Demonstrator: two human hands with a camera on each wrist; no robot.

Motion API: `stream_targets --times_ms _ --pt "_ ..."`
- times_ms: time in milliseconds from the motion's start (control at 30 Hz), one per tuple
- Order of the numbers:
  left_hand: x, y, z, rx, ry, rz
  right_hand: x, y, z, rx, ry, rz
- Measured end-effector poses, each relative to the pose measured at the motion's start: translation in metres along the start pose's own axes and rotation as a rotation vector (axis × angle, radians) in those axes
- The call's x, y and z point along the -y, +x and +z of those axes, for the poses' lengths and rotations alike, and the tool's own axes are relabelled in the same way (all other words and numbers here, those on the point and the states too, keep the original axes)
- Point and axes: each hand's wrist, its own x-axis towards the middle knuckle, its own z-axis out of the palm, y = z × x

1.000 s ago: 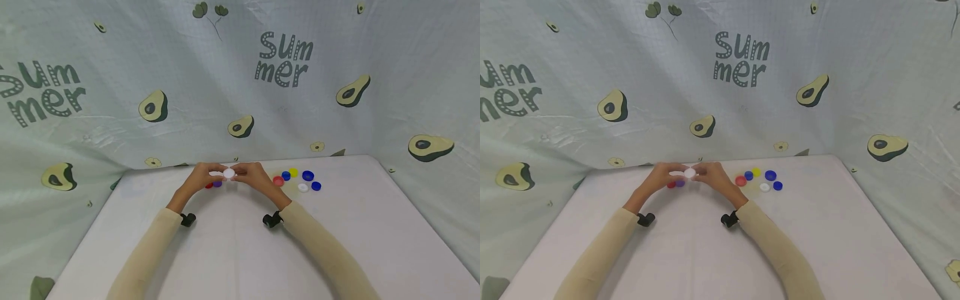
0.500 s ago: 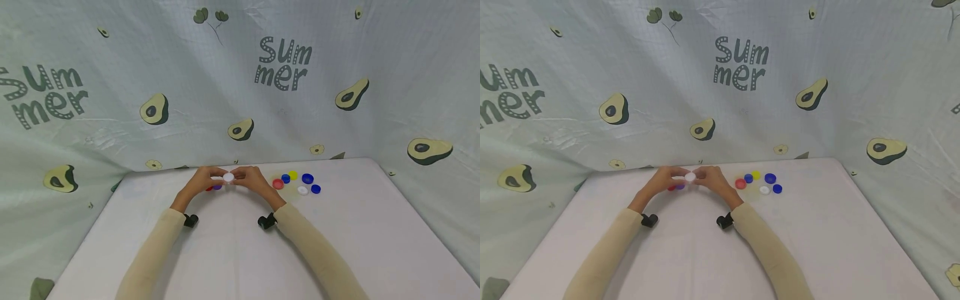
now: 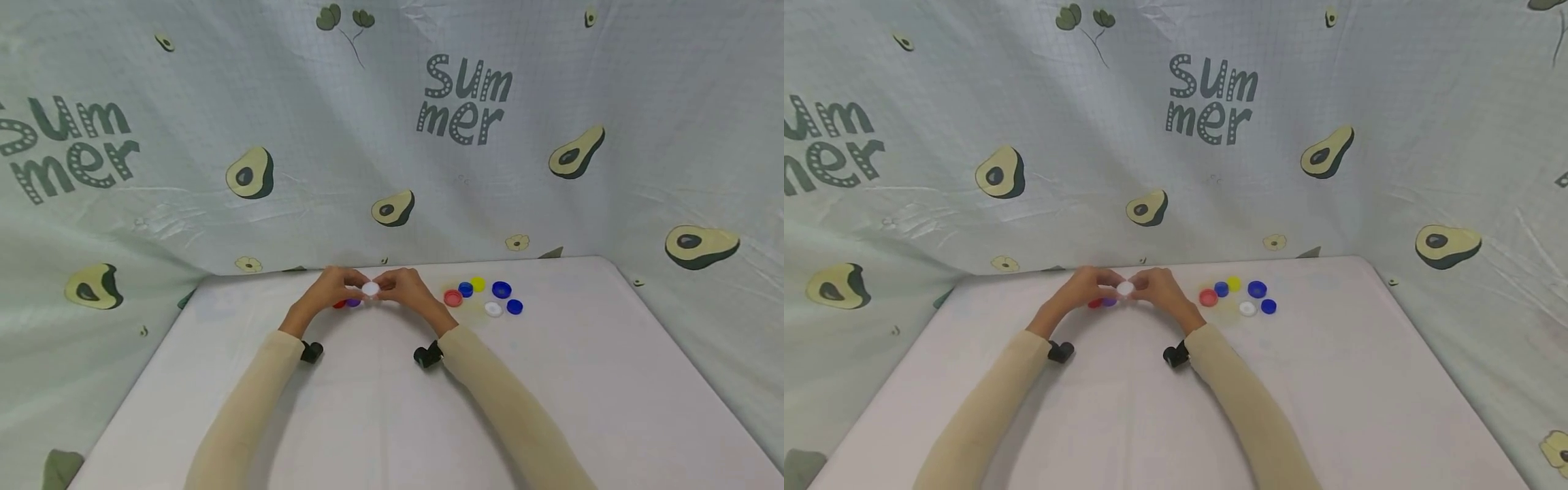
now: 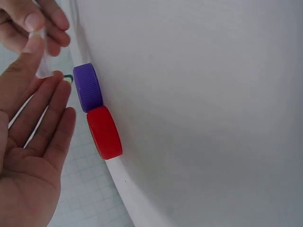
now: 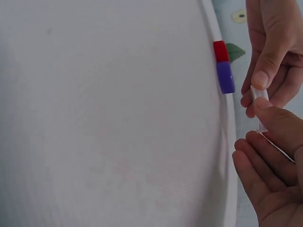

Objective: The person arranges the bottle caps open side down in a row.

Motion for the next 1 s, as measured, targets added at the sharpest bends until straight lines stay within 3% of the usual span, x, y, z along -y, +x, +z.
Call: stream_targets --times_ms 200,400,667,833,1000 --pt "0.002 0.005 -0.001 -0.008 0.010 -0.027 0.000 0.007 0.006 -0.017 -0.032 0.028" --pt "-0.002 0.009 -0.003 0.027 0.041 -0.102 0.002 0.008 0.011 -0.039 -0.048 0.086" --pt "0.005 0.015 0.001 0.066 0.062 -0.122 0.005 0.010 0.013 0.016 -0.115 0.097" --pt "0.003 0.017 0.003 0.081 0.052 -0.148 0.004 0.010 0.012 0.012 -0.119 0.129" --pt "-0.001 0.021 0.001 0.100 0.104 -0.194 0.005 0.013 0.011 0.031 -0.121 0.136"
